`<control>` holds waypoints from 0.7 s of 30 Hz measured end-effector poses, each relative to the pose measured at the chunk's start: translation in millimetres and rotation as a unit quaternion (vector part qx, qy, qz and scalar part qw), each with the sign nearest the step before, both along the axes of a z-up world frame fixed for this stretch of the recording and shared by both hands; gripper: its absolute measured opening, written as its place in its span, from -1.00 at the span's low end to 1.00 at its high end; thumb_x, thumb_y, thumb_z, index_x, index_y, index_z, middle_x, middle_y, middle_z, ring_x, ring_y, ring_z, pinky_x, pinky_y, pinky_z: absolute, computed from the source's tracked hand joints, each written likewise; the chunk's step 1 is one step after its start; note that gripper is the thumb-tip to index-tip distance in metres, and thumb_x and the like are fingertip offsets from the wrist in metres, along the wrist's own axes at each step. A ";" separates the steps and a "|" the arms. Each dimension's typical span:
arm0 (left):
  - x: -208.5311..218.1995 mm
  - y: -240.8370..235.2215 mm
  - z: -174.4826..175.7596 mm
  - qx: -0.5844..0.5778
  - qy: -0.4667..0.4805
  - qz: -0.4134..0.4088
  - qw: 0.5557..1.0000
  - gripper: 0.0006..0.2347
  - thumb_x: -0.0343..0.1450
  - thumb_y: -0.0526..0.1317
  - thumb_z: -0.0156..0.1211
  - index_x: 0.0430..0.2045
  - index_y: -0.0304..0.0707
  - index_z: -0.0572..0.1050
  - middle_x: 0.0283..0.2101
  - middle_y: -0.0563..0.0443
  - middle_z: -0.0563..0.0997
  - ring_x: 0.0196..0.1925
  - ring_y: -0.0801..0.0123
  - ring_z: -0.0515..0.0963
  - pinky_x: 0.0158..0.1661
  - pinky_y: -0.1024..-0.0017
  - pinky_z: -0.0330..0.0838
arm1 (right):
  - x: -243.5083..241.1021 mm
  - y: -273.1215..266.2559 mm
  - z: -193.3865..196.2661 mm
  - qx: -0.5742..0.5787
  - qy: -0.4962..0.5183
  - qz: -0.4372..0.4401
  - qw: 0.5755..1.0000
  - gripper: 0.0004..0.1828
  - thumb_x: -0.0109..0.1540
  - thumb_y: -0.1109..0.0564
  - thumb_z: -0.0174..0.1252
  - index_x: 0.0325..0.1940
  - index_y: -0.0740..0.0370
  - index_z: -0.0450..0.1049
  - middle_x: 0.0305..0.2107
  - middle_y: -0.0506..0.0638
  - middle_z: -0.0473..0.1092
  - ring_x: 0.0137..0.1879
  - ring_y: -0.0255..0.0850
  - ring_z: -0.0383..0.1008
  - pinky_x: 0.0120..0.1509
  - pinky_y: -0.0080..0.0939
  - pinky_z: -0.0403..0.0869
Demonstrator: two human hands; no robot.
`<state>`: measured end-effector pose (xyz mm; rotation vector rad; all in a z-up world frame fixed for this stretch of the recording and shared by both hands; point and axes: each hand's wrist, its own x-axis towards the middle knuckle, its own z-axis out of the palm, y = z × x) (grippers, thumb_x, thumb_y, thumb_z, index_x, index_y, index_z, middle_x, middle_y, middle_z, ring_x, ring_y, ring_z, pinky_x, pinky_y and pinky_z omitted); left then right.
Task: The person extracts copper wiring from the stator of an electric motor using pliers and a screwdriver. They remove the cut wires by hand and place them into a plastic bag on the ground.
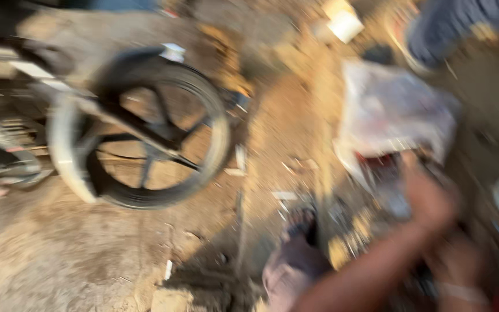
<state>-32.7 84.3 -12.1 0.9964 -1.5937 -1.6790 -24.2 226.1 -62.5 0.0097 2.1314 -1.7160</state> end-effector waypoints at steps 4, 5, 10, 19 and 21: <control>-9.0 -28.9 -14.1 0.160 -0.206 0.023 0.965 -0.18 0.33 -0.19 0.23 0.51 -0.26 -0.08 0.41 -0.54 0.10 0.45 -0.29 0.12 0.23 -0.40 -0.04 | 14.8 -16.5 -26.7 0.034 0.033 0.035 0.998 -0.70 0.29 0.14 0.17 0.10 0.23 0.44 -0.03 0.00 0.48 0.03 -0.17 0.48 0.09 -0.14 0.46; -9.3 -50.3 -14.1 0.148 -0.178 0.065 0.971 -0.24 0.36 -0.13 0.28 0.44 -0.30 -0.01 0.40 -0.53 0.12 0.43 -0.31 0.13 0.26 -0.31 -0.01 | 9.8 -26.6 -31.6 -0.084 -0.088 -0.018 0.992 -0.74 0.27 0.16 0.18 0.04 0.20 0.46 -0.08 -0.03 0.49 -0.01 -0.21 0.50 0.01 -0.15 0.50; 23.6 -115.0 2.4 0.145 0.135 0.181 0.963 -0.57 0.42 -0.37 0.15 0.21 -0.45 0.30 0.16 -0.37 0.45 0.20 -0.02 0.44 0.24 0.20 0.28 | -34.8 -61.2 -36.3 -0.022 -0.113 0.037 0.993 -0.81 0.30 0.15 0.23 -0.02 0.23 0.52 -0.10 -0.02 0.49 -0.02 -0.23 0.50 0.07 -0.25 0.51; 22.7 -129.9 21.8 0.292 0.271 0.191 0.897 -0.74 0.44 -0.47 0.05 0.01 -0.35 0.35 -0.09 -0.03 0.39 -0.07 0.36 0.42 -0.01 0.42 0.33 | -75.0 -5.5 102.6 0.002 -0.014 0.078 0.997 -0.70 0.42 0.10 0.17 0.20 0.28 0.46 -0.11 0.05 0.52 -0.09 -0.20 0.57 -0.02 -0.21 0.55; 22.6 -130.3 22.1 0.308 0.271 0.185 0.893 -0.74 0.43 -0.47 0.04 0.00 -0.33 0.36 -0.13 0.02 0.36 -0.13 0.40 0.39 -0.07 0.44 0.31 | -60.0 22.1 120.7 0.099 0.030 0.079 0.991 -0.78 0.45 0.12 0.17 0.11 0.30 0.52 -0.20 0.04 0.51 -0.15 -0.22 0.53 -0.09 -0.24 0.48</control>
